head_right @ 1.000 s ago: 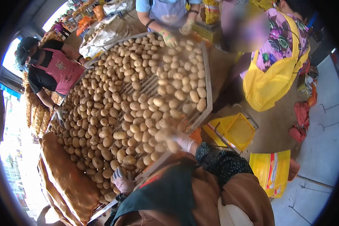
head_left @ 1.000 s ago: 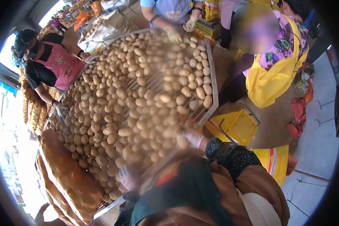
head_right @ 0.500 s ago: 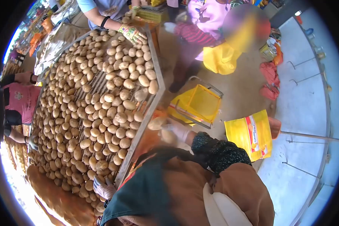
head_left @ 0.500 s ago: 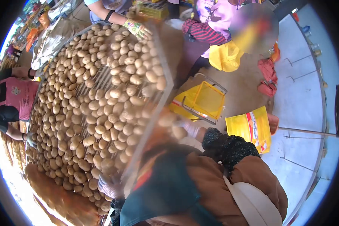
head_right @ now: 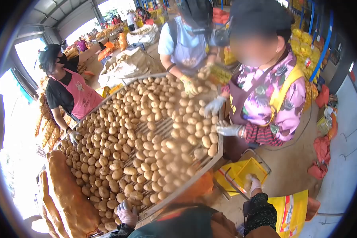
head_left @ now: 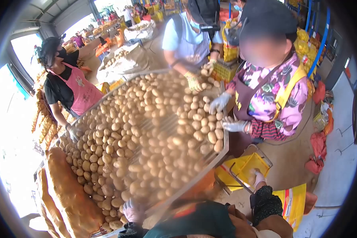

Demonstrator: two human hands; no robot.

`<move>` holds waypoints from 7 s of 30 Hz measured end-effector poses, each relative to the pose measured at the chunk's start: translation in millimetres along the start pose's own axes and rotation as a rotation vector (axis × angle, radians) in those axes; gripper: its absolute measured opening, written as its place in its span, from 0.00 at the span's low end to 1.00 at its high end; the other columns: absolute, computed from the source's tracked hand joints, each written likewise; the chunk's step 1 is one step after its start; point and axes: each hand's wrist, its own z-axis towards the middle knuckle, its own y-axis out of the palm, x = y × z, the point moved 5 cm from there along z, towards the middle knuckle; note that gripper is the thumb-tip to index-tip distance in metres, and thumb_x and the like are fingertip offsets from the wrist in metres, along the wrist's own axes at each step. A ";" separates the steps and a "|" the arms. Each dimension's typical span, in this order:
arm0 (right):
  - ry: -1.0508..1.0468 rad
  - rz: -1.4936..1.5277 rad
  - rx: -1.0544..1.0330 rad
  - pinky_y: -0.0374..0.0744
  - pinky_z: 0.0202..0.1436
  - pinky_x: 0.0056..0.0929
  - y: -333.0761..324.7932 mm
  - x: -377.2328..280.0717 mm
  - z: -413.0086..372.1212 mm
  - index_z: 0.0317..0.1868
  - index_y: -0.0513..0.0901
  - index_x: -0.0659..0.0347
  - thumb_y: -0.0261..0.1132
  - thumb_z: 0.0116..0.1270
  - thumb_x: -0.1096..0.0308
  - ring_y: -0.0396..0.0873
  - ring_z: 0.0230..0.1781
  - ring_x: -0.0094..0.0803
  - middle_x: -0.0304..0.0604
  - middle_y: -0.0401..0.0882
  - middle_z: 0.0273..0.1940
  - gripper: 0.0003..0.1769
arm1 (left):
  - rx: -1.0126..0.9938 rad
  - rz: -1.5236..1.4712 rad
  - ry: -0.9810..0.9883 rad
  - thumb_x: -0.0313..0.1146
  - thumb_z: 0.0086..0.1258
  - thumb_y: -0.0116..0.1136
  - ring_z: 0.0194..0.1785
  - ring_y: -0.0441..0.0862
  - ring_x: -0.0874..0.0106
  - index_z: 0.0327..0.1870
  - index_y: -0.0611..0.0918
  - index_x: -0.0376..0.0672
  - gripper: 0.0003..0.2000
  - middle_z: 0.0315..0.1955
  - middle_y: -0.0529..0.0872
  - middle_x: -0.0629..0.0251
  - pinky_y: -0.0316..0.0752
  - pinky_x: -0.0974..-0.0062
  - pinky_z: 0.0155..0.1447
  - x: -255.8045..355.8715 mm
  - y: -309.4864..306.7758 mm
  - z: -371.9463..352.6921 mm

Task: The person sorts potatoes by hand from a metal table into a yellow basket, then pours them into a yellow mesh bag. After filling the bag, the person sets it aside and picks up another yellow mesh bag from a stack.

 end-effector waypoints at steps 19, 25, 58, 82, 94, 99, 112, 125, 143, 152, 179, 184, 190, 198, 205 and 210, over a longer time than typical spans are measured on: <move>-1.719 -0.894 -0.751 0.80 0.56 0.47 305.6 -67.7 -290.5 0.43 0.83 0.62 0.69 0.63 0.69 0.80 0.48 0.53 0.50 0.83 0.45 0.09 | -0.060 -0.068 -0.016 0.40 0.58 0.68 0.56 0.77 0.46 0.62 0.75 0.40 0.29 0.52 0.82 0.51 0.72 0.48 0.59 40.0 -39.8 -14.2; -1.674 -1.209 -0.595 0.71 0.68 0.54 357.7 -18.3 -231.9 0.59 0.78 0.64 0.69 0.64 0.51 0.71 0.65 0.55 0.56 0.74 0.63 0.30 | -0.004 -0.028 0.013 0.41 0.58 0.68 0.57 0.77 0.47 0.63 0.75 0.40 0.30 0.52 0.82 0.52 0.73 0.48 0.59 32.9 -26.4 -20.3; -1.647 -1.202 -0.564 0.73 0.66 0.53 354.9 -37.5 -233.2 0.55 0.81 0.64 0.70 0.63 0.51 0.74 0.62 0.55 0.57 0.78 0.59 0.28 | 0.083 0.038 0.071 0.47 0.67 0.61 0.59 0.75 0.47 0.67 0.74 0.37 0.31 0.57 0.81 0.48 0.68 0.46 0.65 34.8 -17.7 -27.1; -1.655 -1.117 -0.545 0.74 0.64 0.54 335.1 -71.7 -239.9 0.51 0.82 0.62 0.70 0.63 0.53 0.74 0.60 0.56 0.54 0.79 0.59 0.24 | 0.007 0.031 0.029 0.44 0.65 0.63 0.60 0.75 0.48 0.67 0.74 0.38 0.31 0.56 0.81 0.48 0.68 0.47 0.66 76.0 -45.9 -32.1; -1.662 -1.132 -0.561 0.75 0.63 0.53 335.3 -73.7 -234.5 0.48 0.82 0.62 0.71 0.63 0.54 0.75 0.59 0.56 0.54 0.79 0.58 0.22 | 0.079 0.046 0.078 0.43 0.66 0.63 0.58 0.76 0.48 0.65 0.75 0.38 0.29 0.56 0.81 0.49 0.70 0.47 0.63 74.9 -36.1 -32.6; -1.648 -1.143 -0.566 0.75 0.63 0.53 335.0 -80.0 -239.8 0.48 0.82 0.63 0.71 0.63 0.54 0.75 0.59 0.56 0.54 0.79 0.58 0.22 | 0.174 -0.023 0.101 0.39 0.60 0.63 0.51 0.78 0.47 0.54 0.78 0.43 0.21 0.45 0.82 0.52 0.73 0.47 0.54 94.1 -62.2 -24.1; -1.631 -1.142 -0.570 0.74 0.65 0.54 332.8 -73.3 -237.3 0.46 0.84 0.64 0.71 0.63 0.53 0.74 0.60 0.57 0.56 0.80 0.57 0.22 | 0.030 0.004 0.067 0.41 0.57 0.69 0.57 0.75 0.48 0.65 0.71 0.39 0.34 0.53 0.80 0.52 0.70 0.48 0.59 75.0 -39.1 -31.0; -1.626 -1.151 -0.585 0.73 0.65 0.55 358.2 -67.2 -246.8 0.46 0.82 0.64 0.71 0.61 0.54 0.73 0.61 0.58 0.55 0.78 0.57 0.22 | -0.046 -0.023 -0.010 0.43 0.61 0.67 0.55 0.78 0.47 0.62 0.75 0.38 0.30 0.51 0.82 0.49 0.73 0.48 0.58 70.7 -69.5 -11.2; -1.616 -1.196 -0.605 0.74 0.62 0.55 375.0 -55.9 -235.0 0.46 0.82 0.63 0.70 0.61 0.52 0.73 0.59 0.57 0.53 0.79 0.56 0.23 | 0.111 -0.088 0.039 0.37 0.60 0.61 0.46 0.82 0.49 0.48 0.80 0.44 0.16 0.40 0.85 0.55 0.77 0.50 0.50 81.2 -101.2 5.4; -1.616 -1.180 -0.596 0.73 0.64 0.54 394.6 -39.8 -234.1 0.47 0.82 0.66 0.68 0.64 0.54 0.73 0.58 0.58 0.55 0.79 0.55 0.22 | 0.031 -0.031 0.047 0.43 0.60 0.67 0.55 0.79 0.47 0.62 0.76 0.37 0.31 0.52 0.82 0.50 0.75 0.48 0.58 38.4 -47.5 13.0; -1.569 -1.236 -0.586 0.71 0.66 0.54 382.9 -17.5 -245.5 0.45 0.82 0.67 0.67 0.65 0.58 0.71 0.60 0.58 0.56 0.77 0.57 0.18 | -0.008 -0.112 0.012 0.46 0.61 0.66 0.53 0.80 0.51 0.59 0.77 0.39 0.28 0.50 0.83 0.54 0.76 0.51 0.55 19.3 -42.1 -2.2; -1.521 -1.255 -0.581 0.71 0.67 0.55 384.3 -14.3 -244.5 0.47 0.82 0.68 0.66 0.66 0.59 0.70 0.62 0.59 0.56 0.76 0.58 0.19 | 0.009 -0.121 0.034 0.49 0.59 0.68 0.49 0.82 0.52 0.57 0.78 0.40 0.29 0.46 0.84 0.57 0.78 0.55 0.50 14.7 -44.1 0.3; -1.564 -1.253 -0.578 0.71 0.69 0.52 384.0 -7.8 -238.5 0.51 0.81 0.71 0.66 0.67 0.61 0.70 0.62 0.60 0.58 0.76 0.60 0.20 | -0.032 -0.085 0.076 0.48 0.58 0.68 0.48 0.82 0.54 0.59 0.79 0.41 0.30 0.45 0.85 0.59 0.77 0.54 0.48 -0.8 -31.0 4.6; -1.577 -1.238 -0.554 0.71 0.71 0.54 383.1 -3.4 -221.9 0.53 0.81 0.69 0.66 0.70 0.58 0.71 0.64 0.60 0.58 0.76 0.62 0.21 | -0.085 -0.451 -0.045 0.34 0.58 0.74 0.54 0.81 0.48 0.66 0.76 0.37 0.32 0.51 0.83 0.47 0.78 0.56 0.60 -22.2 -41.3 49.1; -1.587 -1.200 -0.548 0.71 0.70 0.53 382.9 -2.2 -221.6 0.53 0.81 0.69 0.67 0.70 0.59 0.72 0.63 0.60 0.59 0.77 0.61 0.21 | 0.018 -0.340 0.196 0.35 0.57 0.74 0.53 0.82 0.49 0.57 0.82 0.37 0.26 0.51 0.85 0.50 0.79 0.58 0.59 -16.2 -89.0 124.3; -1.587 -1.208 -0.521 0.71 0.70 0.54 381.4 1.0 -219.3 0.53 0.81 0.68 0.66 0.71 0.60 0.72 0.63 0.59 0.57 0.77 0.61 0.19 | 0.050 -0.151 -0.009 0.39 0.59 0.71 0.52 0.82 0.51 0.54 0.83 0.41 0.22 0.45 0.86 0.55 0.78 0.56 0.56 -62.1 -47.7 168.5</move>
